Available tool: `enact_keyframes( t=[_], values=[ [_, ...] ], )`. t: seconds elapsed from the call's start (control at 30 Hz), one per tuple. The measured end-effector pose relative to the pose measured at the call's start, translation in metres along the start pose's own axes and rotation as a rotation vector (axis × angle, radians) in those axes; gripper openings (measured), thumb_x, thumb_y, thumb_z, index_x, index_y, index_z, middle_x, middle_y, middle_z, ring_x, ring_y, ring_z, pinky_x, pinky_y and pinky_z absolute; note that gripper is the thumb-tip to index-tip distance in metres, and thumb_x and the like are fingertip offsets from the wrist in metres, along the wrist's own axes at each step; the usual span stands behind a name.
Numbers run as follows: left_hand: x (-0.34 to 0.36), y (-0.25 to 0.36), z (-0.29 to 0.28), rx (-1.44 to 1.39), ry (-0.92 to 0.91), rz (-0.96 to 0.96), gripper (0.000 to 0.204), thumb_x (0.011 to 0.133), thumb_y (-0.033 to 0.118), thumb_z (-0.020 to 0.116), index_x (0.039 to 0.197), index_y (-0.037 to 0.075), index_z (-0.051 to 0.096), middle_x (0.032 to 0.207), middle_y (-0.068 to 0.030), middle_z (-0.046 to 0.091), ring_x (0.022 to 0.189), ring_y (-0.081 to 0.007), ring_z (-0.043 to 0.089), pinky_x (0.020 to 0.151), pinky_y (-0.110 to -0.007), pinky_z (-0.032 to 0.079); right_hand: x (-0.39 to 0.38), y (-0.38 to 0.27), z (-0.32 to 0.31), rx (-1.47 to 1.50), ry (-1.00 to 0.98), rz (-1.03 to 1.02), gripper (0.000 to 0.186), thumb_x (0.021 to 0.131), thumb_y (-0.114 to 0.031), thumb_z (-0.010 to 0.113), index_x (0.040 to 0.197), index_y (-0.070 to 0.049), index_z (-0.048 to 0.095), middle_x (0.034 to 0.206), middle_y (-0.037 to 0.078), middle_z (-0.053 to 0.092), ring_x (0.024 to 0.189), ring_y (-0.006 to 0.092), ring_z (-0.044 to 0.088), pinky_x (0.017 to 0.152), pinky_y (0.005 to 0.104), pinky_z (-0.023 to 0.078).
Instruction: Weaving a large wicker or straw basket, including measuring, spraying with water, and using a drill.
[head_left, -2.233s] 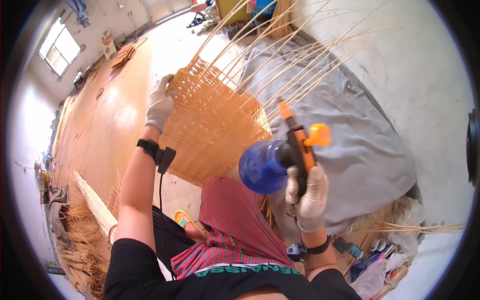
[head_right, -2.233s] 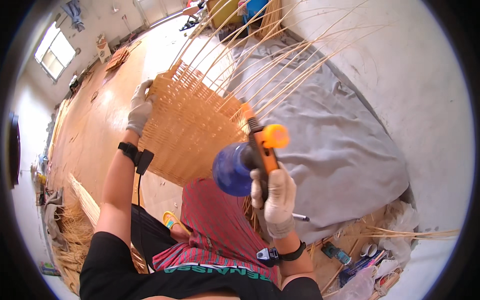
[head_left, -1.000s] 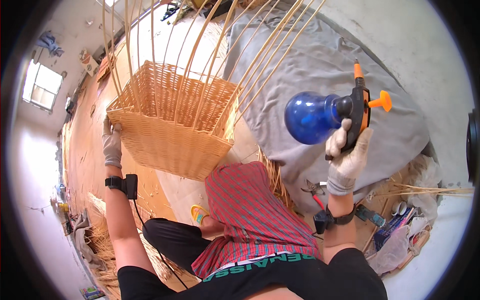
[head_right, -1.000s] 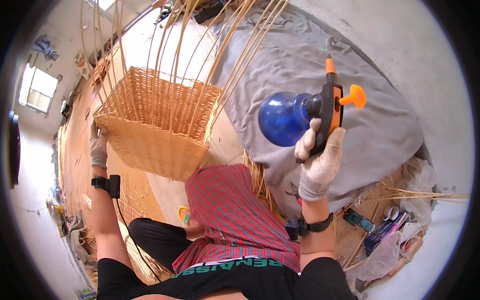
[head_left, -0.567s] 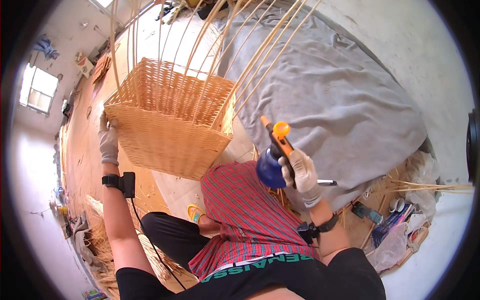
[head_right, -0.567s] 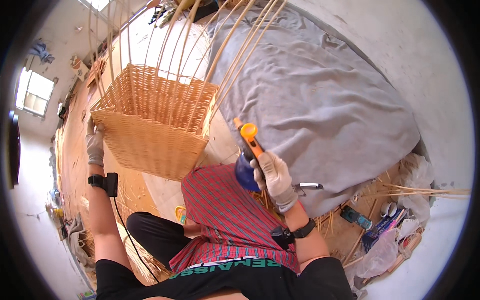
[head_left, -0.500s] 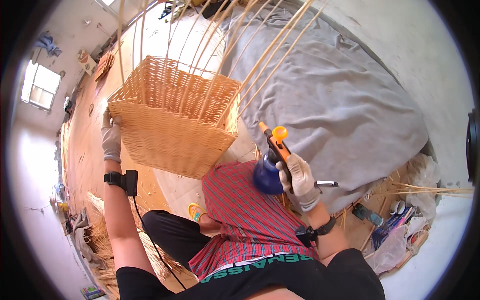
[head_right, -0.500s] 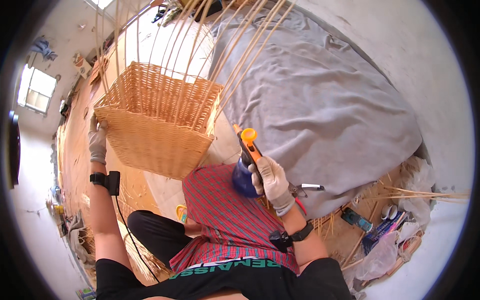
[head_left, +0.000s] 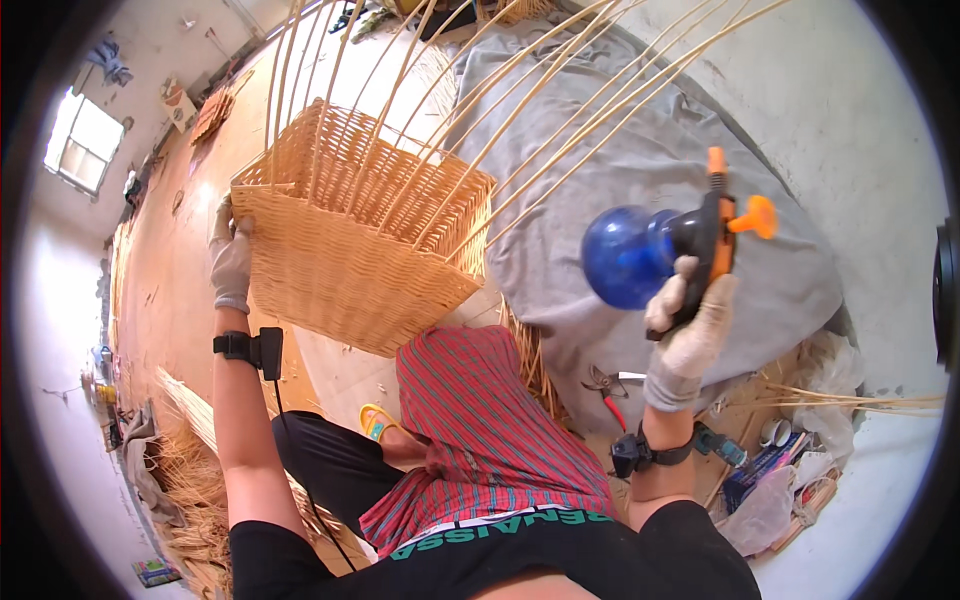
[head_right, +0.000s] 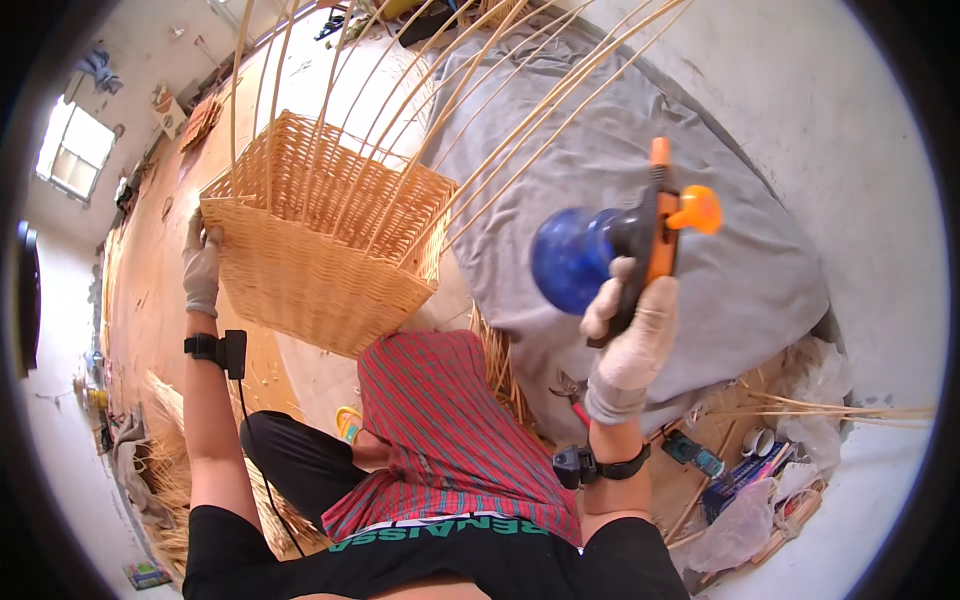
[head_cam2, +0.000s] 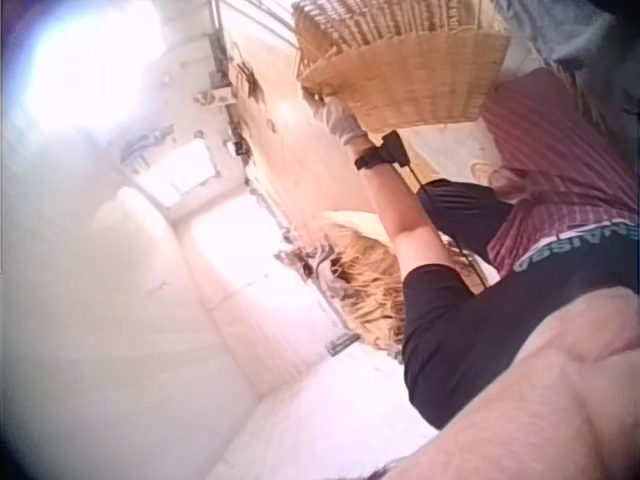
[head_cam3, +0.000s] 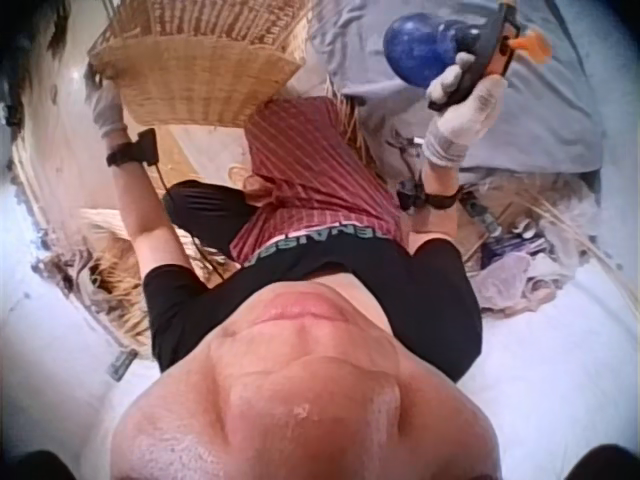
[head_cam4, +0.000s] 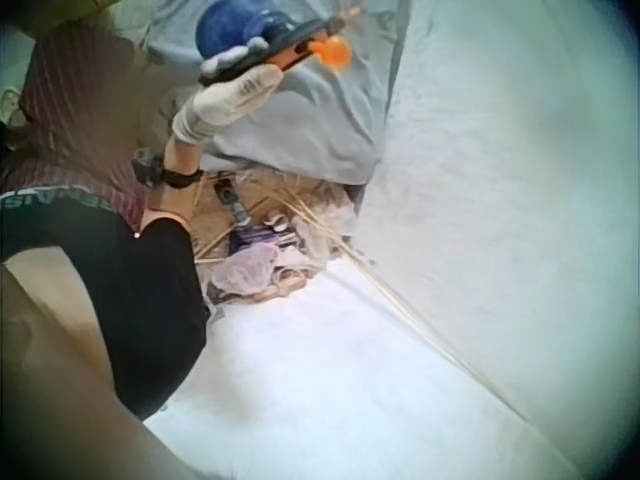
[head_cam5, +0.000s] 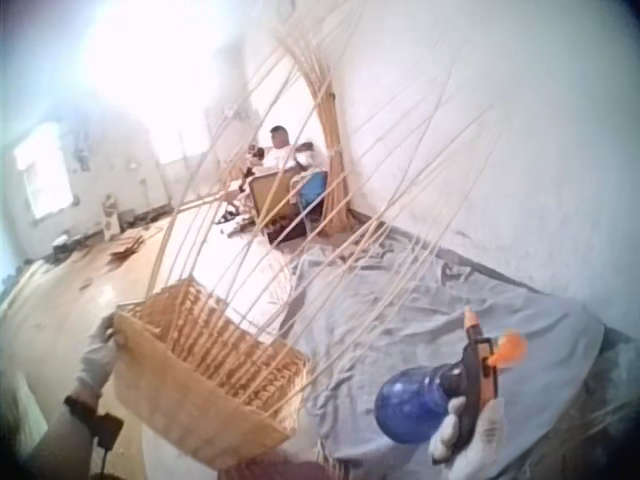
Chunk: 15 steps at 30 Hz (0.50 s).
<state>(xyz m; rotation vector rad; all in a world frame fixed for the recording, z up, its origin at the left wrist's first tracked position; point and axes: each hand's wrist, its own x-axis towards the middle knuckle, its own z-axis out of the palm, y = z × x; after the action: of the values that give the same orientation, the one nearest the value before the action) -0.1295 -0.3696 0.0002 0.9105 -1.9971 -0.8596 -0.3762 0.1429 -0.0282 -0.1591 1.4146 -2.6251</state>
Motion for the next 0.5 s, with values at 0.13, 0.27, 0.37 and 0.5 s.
enact_keyframes(
  t=[0.13, 0.27, 0.37, 0.5],
  values=[
    [-0.003, -0.002, -0.002, -0.097, -0.015, 0.015, 0.049, 0.097, 0.003, 0.055, 0.145, 0.005, 0.048, 0.128, -0.0071, 0.062, 0.116, -0.0168, 0.058, 0.097, -0.030, 0.047, 0.020, -0.019, -0.004, 0.067, -0.024, -0.099, 0.057, 0.103, -0.055, 0.045, 0.109, -0.001, 0.061, 0.067, 0.001, 0.054, 0.049, 0.0091, 0.046, 0.044, 0.0232, 0.036],
    [-0.005, -0.005, -0.005, -0.100, -0.032, -0.030, 0.050, 0.100, 0.008, 0.055, 0.148, 0.004, 0.044, 0.136, -0.0094, 0.058, 0.123, -0.0190, 0.055, 0.102, -0.031, 0.045, 0.035, -0.013, -0.018, -0.208, -0.119, 0.022, 0.054, 0.104, -0.053, 0.047, 0.105, -0.001, 0.062, 0.065, 0.001, 0.055, 0.046, 0.0082, 0.046, 0.042, 0.0219, 0.037],
    [-0.008, -0.005, -0.007, -0.076, 0.016, -0.043, 0.050, 0.099, 0.009, 0.055, 0.148, 0.004, 0.044, 0.134, -0.0094, 0.059, 0.122, -0.0189, 0.056, 0.101, -0.031, 0.046, 0.037, 0.006, -0.029, -0.327, -0.194, 0.191, 0.057, 0.103, -0.056, 0.046, 0.101, -0.001, 0.063, 0.062, -0.001, 0.052, 0.045, 0.0074, 0.044, 0.040, 0.0227, 0.035],
    [-0.011, -0.003, -0.009, -0.041, 0.047, -0.048, 0.050, 0.096, 0.003, 0.055, 0.146, 0.006, 0.048, 0.129, -0.0076, 0.062, 0.114, -0.0166, 0.058, 0.098, -0.030, 0.047, 0.017, 0.032, -0.041, -0.327, -0.431, 0.330, 0.059, 0.101, -0.058, 0.048, 0.099, -0.001, 0.064, 0.061, -0.002, 0.054, 0.042, 0.0061, 0.044, 0.038, 0.0211, 0.033]
  ],
)
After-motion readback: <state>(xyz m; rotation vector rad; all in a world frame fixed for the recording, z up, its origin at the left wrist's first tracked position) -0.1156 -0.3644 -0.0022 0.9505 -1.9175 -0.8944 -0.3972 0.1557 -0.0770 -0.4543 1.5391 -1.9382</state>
